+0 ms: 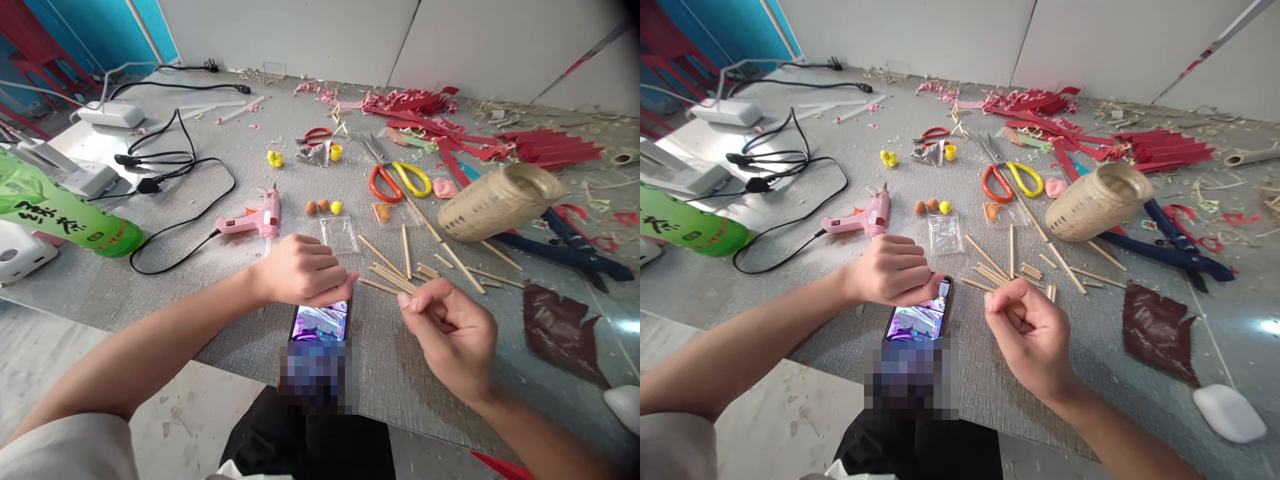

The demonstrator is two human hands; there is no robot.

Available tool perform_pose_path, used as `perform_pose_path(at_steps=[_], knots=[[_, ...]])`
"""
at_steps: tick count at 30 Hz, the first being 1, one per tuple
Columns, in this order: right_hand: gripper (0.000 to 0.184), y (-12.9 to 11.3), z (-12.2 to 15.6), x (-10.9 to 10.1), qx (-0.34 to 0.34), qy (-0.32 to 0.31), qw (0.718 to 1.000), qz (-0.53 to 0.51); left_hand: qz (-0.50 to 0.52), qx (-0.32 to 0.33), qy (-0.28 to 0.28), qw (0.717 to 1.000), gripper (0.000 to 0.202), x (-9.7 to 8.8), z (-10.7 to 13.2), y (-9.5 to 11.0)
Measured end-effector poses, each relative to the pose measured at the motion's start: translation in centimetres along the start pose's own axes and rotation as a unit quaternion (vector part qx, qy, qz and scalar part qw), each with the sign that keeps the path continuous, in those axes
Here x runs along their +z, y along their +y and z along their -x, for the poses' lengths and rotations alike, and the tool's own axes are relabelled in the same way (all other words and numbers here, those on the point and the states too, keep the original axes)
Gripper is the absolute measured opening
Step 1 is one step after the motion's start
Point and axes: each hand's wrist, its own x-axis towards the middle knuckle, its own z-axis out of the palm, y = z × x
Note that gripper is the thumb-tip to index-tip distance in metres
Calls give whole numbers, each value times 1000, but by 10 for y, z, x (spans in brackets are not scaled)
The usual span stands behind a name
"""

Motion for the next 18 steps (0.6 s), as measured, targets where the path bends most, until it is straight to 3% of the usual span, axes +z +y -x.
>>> perform_pose_path(at_steps=[18], knots=[[12, 9, 0, -3, 20, 0, 1000, -19, -2, 1, 1, 1000, 41, -2, 1, 0]])
